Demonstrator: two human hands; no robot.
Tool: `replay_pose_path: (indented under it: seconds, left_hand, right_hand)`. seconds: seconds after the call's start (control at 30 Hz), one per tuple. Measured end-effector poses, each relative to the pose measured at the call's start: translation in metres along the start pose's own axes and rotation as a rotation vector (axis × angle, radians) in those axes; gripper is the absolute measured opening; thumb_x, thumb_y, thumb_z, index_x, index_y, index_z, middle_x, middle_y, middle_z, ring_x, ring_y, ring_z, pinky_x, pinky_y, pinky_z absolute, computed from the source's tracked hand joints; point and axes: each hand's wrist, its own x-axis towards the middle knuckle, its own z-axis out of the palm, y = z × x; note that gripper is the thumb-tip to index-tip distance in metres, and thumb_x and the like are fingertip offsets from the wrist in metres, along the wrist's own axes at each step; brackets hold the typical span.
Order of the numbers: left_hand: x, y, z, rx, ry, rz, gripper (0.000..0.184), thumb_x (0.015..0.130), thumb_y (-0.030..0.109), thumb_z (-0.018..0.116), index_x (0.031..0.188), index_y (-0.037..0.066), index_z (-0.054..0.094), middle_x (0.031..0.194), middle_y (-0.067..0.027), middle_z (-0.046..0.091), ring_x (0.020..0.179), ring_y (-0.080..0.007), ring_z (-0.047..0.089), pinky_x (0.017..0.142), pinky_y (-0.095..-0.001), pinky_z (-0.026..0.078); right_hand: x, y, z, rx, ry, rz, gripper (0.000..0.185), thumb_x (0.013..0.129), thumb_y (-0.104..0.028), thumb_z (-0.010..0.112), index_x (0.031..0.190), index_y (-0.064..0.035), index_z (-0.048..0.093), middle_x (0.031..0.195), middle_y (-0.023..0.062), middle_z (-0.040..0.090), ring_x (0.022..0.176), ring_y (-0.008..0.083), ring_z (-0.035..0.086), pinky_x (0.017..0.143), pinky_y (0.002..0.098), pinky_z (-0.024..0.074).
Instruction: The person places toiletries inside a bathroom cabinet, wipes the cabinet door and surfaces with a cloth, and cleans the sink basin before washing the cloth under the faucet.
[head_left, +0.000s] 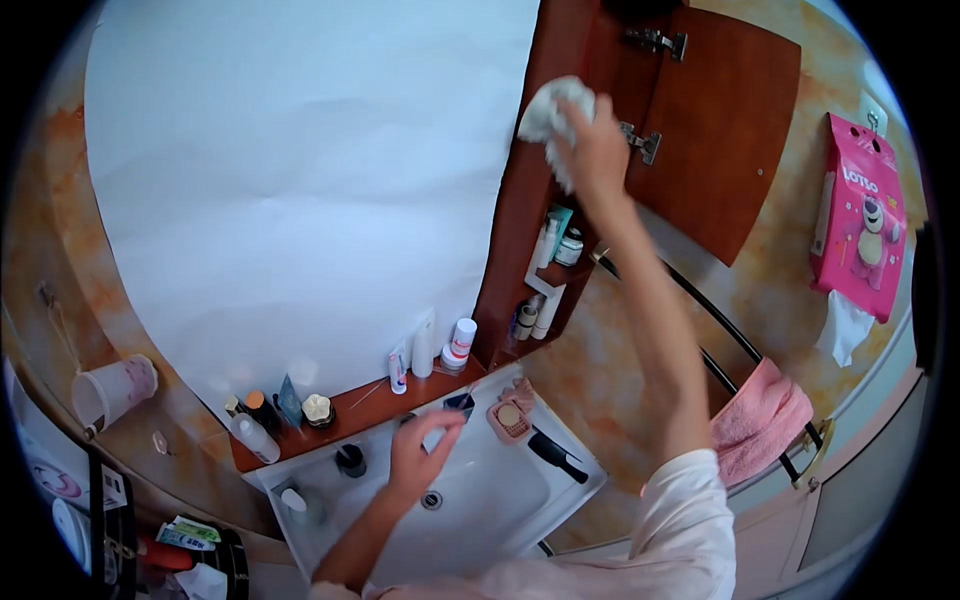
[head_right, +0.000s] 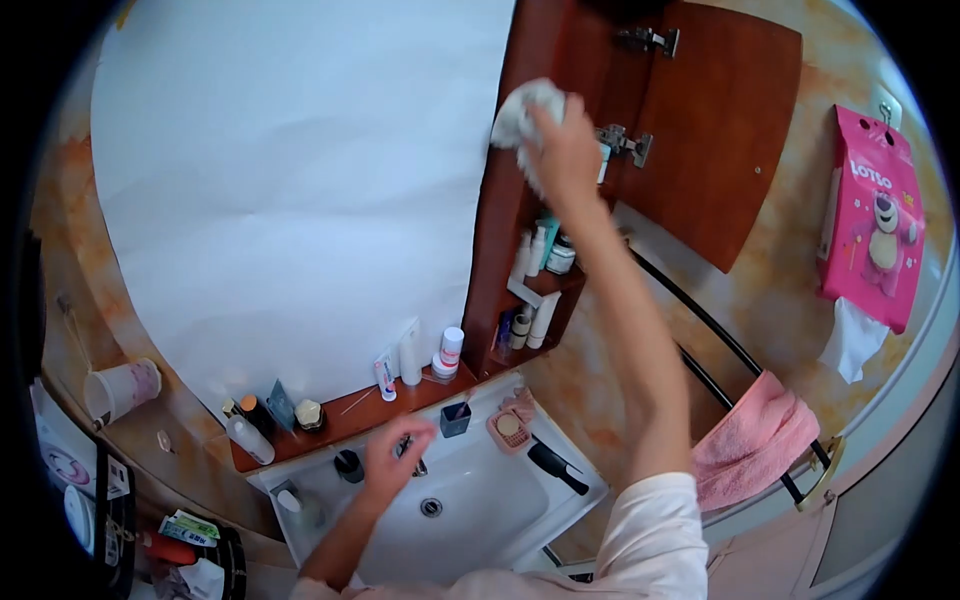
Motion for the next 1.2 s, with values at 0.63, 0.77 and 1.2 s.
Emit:
replay_pose_path:
  seconds: [0.63, 0.77, 1.2]
  left_hand:
    - [0.183, -0.046, 0.083, -0.492, -0.001, 0.020, 0.049, 0.089, -0.002, 0.052, 0.137, 0.005, 0.040, 0.128, -0.0133, 0.052, 0.108, -0.0217, 0.057, 0.089, -0.0310, 0.047]
    - [0.175, -0.057, 0.086, -0.478, -0.041, -0.035, 0.051, 0.089, -0.004, 0.051, 0.138, 0.003, 0.037, 0.131, -0.0122, 0.048, 0.111, -0.0196, 0.054, 0.095, -0.0300, 0.043]
    - [0.233, -0.031, 0.097, 0.090, 0.103, 0.365, 0.071, 0.080, 0.000, 0.064, 0.143, 0.006, 0.033, 0.147, -0.0149, 0.033, 0.136, -0.0286, 0.032, 0.107, -0.0394, 0.033]
  right_hand:
    - [-0.127, -0.025, -0.003, -0.072, -0.253, -0.151, 0.039, 0.066, -0.009, 0.068, 0.103, -0.0210, 0.064, 0.094, 0.0084, 0.051, 0.082, 0.0266, 0.059, 0.059, 0.0364, 0.0524]
    - [-0.144, -0.025, -0.004, -0.013, -0.315, -0.219, 0.035, 0.068, -0.013, 0.067, 0.103, -0.0209, 0.064, 0.093, 0.0081, 0.052, 0.077, 0.0267, 0.059, 0.057, 0.0358, 0.0519]
    - [-0.104, 0.021, -0.099, 0.333, -0.210, 0.183, 0.044, 0.077, -0.014, 0.071, 0.118, -0.0066, 0.059, 0.115, 0.0156, 0.057, 0.110, 0.0303, 0.055, 0.095, 0.0380, 0.0421]
